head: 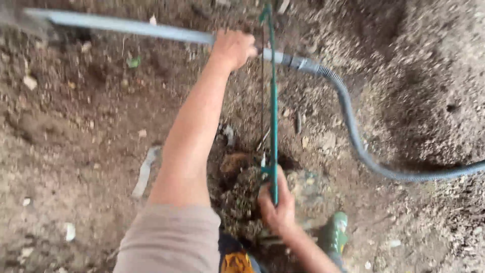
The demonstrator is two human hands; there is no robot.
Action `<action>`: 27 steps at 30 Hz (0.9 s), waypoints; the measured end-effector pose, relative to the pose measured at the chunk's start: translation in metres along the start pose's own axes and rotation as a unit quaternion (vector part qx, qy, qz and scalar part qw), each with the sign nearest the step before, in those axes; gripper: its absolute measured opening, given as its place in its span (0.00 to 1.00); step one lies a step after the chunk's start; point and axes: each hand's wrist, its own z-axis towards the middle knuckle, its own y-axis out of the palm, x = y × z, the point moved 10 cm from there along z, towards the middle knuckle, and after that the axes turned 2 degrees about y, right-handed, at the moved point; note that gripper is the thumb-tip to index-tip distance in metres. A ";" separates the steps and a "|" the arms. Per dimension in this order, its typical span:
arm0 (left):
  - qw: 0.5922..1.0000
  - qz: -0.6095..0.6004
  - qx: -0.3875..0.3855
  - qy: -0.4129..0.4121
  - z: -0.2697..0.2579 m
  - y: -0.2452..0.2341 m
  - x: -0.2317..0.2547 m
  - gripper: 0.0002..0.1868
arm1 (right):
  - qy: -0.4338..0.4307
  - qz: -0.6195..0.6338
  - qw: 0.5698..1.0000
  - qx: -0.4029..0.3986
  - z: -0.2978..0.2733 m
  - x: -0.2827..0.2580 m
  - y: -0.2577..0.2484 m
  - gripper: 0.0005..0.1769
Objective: Cutting a PVC pipe with a hacksaw in an outdoor work area after attempting to tape a hose connection.
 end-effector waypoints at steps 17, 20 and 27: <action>1.000 -0.008 -0.004 -0.015 -0.014 -0.010 0.006 0.11 | 0.135 0.038 0.990 0.034 0.018 -0.004 0.008 0.29; 1.000 0.006 0.014 -0.007 -0.012 -0.024 0.012 0.09 | 0.064 0.051 0.996 0.045 0.086 -0.038 -0.003 0.26; 0.999 0.014 -0.013 -0.026 -0.012 -0.016 0.004 0.06 | -0.095 -0.006 0.995 0.043 0.092 -0.079 -0.001 0.10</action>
